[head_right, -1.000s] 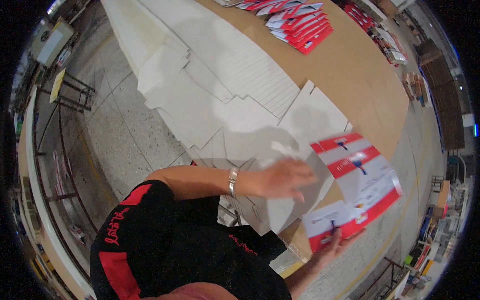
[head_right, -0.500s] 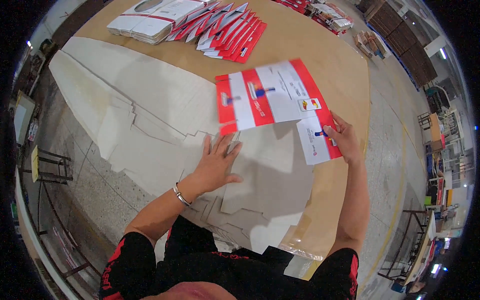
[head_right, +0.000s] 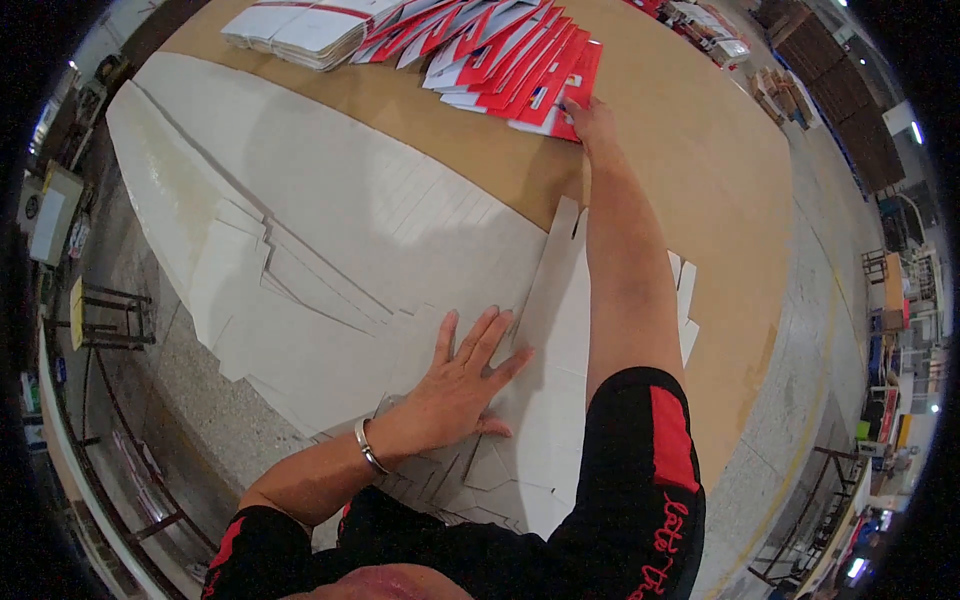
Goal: Folding cardboard sheets into packaging boxes at a work table.
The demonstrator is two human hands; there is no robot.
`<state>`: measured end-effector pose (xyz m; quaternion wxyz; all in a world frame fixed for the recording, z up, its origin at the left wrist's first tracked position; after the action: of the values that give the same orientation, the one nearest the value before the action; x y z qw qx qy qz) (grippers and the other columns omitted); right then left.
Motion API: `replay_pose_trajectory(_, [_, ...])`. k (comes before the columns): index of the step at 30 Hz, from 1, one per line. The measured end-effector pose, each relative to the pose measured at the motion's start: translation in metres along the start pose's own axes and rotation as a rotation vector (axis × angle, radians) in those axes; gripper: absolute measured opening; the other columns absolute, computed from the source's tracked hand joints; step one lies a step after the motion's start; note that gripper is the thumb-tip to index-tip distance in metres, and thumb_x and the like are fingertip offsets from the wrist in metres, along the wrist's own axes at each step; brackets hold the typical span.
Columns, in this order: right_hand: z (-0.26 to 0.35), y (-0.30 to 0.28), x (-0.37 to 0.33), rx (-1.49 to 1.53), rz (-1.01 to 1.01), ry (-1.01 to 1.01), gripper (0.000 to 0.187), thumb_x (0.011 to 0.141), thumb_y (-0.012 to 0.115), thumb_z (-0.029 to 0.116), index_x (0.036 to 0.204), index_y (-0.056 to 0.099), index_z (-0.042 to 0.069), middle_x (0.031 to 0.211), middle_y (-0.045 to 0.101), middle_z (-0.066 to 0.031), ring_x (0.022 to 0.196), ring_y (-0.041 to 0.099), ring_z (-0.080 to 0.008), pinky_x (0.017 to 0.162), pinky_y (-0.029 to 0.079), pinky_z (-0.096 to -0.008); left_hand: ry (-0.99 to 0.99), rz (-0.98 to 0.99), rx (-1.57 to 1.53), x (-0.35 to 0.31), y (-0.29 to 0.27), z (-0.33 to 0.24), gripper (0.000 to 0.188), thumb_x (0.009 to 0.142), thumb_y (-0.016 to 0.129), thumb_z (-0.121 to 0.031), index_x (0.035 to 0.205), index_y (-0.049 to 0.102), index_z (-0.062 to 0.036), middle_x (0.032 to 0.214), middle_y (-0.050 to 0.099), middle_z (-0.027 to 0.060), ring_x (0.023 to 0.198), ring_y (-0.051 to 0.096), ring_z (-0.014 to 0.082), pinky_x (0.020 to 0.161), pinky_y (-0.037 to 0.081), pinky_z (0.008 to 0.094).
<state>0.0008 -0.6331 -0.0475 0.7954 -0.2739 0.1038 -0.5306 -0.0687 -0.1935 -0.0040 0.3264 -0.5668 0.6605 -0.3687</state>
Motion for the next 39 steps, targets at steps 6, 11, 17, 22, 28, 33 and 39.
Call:
replay_pose_trajectory(6, [0.024,-0.034,-0.077,-0.013,0.325,-0.105,0.058,0.095,0.051,0.043,0.132,0.046,-0.002,0.126,0.058,-0.013,0.107,0.059,-0.0226,0.089,0.047,-0.0345,-0.056,-0.031,0.032,-0.008,-0.001,0.005,0.099,0.065,0.074,-0.055,0.145,0.034,-0.0129,0.154,0.011,0.0246,0.145,0.004,0.037,0.11,0.003,0.0637])
replay_pose_trajectory(11, [-0.015,-0.152,-0.195,-0.783,0.173,-0.355,0.042,0.089,0.06,0.038,0.111,0.062,0.003,0.116,0.058,-0.0176,0.108,0.054,-0.0362,0.093,0.042,-0.0436,0.069,-0.114,0.067,0.001,0.011,0.0,0.1,0.064,0.074,-0.059,0.145,0.035,-0.0148,0.153,0.013,0.0257,0.145,0.006,0.0375,0.11,0.001,0.0635])
replay_pose_trajectory(17, [-0.058,-0.197,-0.217,-0.573,0.12,-0.22,0.033,0.085,0.065,0.036,0.093,0.064,0.004,0.083,0.063,-0.0153,0.075,0.06,-0.0297,0.07,0.048,-0.0415,0.065,-0.087,0.114,-0.001,0.008,-0.006,0.099,0.067,0.068,-0.065,0.145,0.034,-0.0143,0.153,0.012,0.0266,0.144,0.005,0.0401,0.113,0.001,0.0586])
replay_pose_trajectory(22, [-0.098,-0.242,-0.249,-0.424,0.176,-0.105,0.021,0.084,0.067,0.023,0.082,0.06,0.003,0.062,0.047,-0.0022,0.058,0.046,-0.0122,0.053,0.039,-0.0311,0.103,-0.03,0.103,-0.016,0.018,-0.023,0.098,0.07,0.069,-0.062,0.146,0.032,-0.0125,0.153,0.012,0.0243,0.144,0.005,0.0383,0.114,0.001,0.0575])
replay_pose_trajectory(28, [-0.037,-0.282,-0.369,-0.062,0.167,0.063,0.025,0.09,0.061,0.022,0.072,0.051,0.008,0.067,0.041,0.0072,0.062,0.038,-0.0051,0.055,0.031,-0.0224,0.194,0.086,0.116,-0.051,0.042,-0.07,0.096,0.073,0.069,-0.058,0.147,0.029,-0.0121,0.154,0.016,0.0197,0.145,0.008,0.0365,0.113,0.002,0.0593])
replay_pose_trajectory(33, [-0.053,-0.325,-0.417,-0.031,0.087,0.079,0.029,0.094,0.056,0.031,0.075,0.05,0.011,0.071,0.04,0.008,0.067,0.037,-0.0055,0.058,0.029,-0.0239,0.205,0.025,0.039,-0.061,0.04,-0.075,0.085,0.08,0.067,-0.05,0.148,0.029,-0.0149,0.154,0.02,0.0179,0.144,0.015,0.0357,0.111,0.009,0.0611])
replay_pose_trajectory(39, [-0.081,-0.359,-0.447,-0.85,-0.118,-0.004,0.054,0.078,0.075,0.032,0.125,0.055,0.013,0.124,0.052,-0.0109,0.107,0.054,-0.0245,0.088,0.044,-0.0378,0.154,0.06,0.166,-0.048,0.022,-0.051,0.068,0.084,0.063,-0.046,0.139,0.044,-0.0123,0.151,0.028,0.0136,0.142,0.021,0.0332,0.111,0.016,0.0581])
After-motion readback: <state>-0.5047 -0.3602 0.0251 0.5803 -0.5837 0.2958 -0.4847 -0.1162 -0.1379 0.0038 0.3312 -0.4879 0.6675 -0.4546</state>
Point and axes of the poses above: each hand's wrist, its own x-axis towards the middle knuckle, its own y-axis out of the palm, z = x × y, the point moved 9 cm from there along x, towards the middle knuckle
